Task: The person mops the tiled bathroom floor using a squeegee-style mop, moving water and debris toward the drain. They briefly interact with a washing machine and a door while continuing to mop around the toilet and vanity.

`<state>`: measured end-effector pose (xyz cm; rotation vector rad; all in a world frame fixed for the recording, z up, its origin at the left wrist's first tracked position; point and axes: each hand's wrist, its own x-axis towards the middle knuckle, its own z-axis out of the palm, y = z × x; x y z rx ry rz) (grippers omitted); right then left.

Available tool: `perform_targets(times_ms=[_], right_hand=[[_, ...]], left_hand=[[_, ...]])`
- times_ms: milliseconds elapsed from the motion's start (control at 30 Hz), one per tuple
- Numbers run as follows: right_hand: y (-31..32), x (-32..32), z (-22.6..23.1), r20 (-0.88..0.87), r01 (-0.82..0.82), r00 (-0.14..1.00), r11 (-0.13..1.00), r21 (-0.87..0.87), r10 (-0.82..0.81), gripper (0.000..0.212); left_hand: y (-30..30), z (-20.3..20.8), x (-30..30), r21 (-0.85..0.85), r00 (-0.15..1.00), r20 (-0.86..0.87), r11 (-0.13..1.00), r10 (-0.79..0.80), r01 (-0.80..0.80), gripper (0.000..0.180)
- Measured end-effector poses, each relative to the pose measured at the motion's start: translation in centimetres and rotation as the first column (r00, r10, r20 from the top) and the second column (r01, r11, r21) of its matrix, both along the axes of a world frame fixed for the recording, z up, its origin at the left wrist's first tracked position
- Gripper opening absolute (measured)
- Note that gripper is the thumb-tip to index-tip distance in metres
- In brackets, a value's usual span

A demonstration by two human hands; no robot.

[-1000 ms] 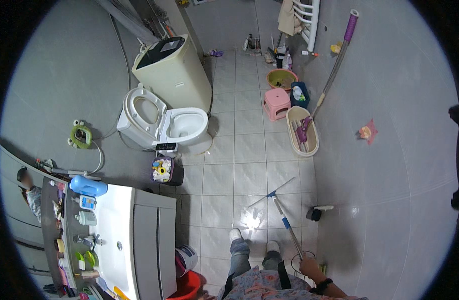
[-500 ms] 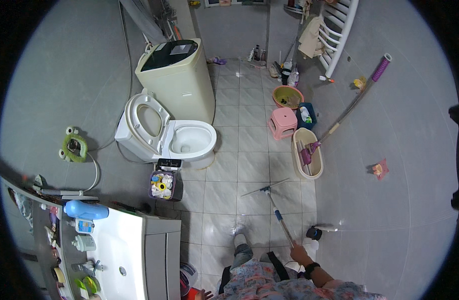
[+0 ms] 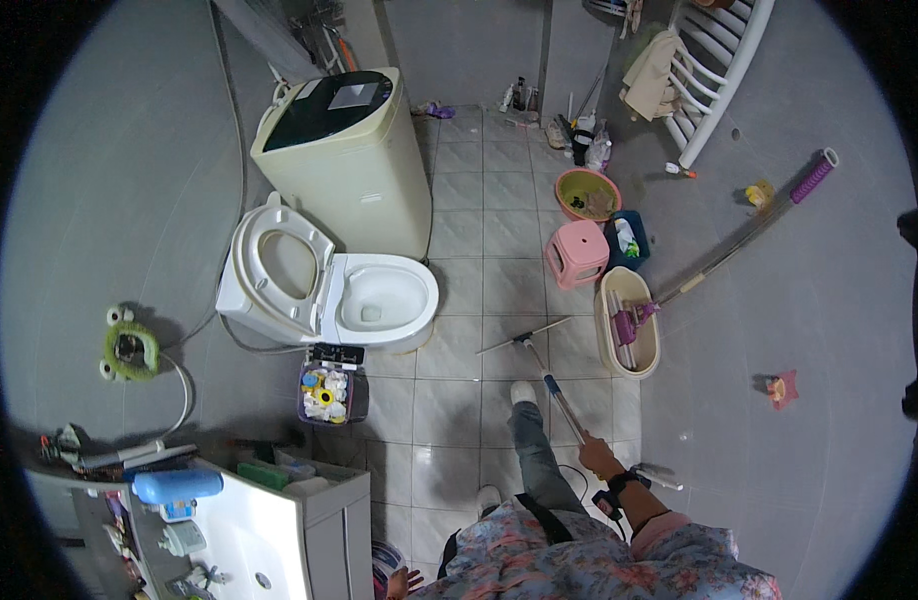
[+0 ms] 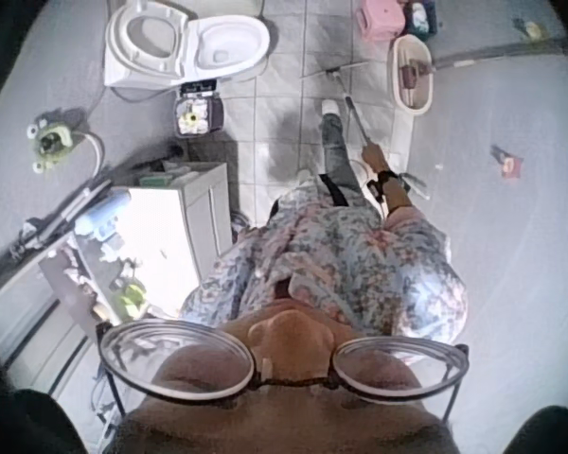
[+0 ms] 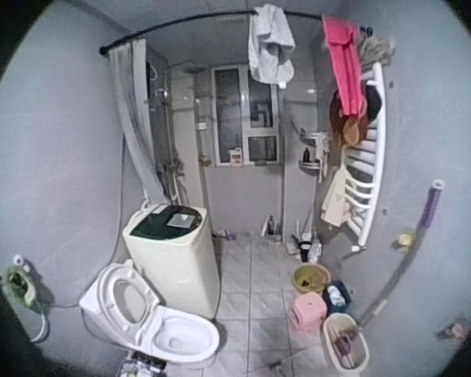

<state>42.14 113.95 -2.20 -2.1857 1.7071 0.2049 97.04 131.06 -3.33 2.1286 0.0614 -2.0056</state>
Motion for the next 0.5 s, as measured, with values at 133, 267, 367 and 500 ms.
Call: perform_targets(times_ms=[133,267,367,500], right_hand=[[-6.8,-0.6,0.7,0.038,0.250,0.965,0.955,0.158,-0.259,0.042],[-14.2,-2.4,2.5,0.055,0.326,0.931,0.888,0.324,-0.362,0.052],[-19.0,-3.0,2.4,0.089,0.415,0.879,0.844,0.340,-0.468,0.054],[-24.2,-3.9,1.7,0.157,0.461,0.826,0.809,0.363,-0.541,0.052]], left_hand=[[-5.7,-0.1,-2.1,0.020,0.999,0.010,0.999,-0.036,0.036,0.036],[-10.8,-0.8,-4.3,0.021,0.997,0.015,0.997,-0.072,0.072,0.035],[-14.2,-1.9,-5.6,-0.059,0.995,-0.084,0.997,-0.051,0.047,0.034],[-18.4,-1.5,-7.6,0.023,0.994,0.028,0.995,-0.102,0.102,0.037]])
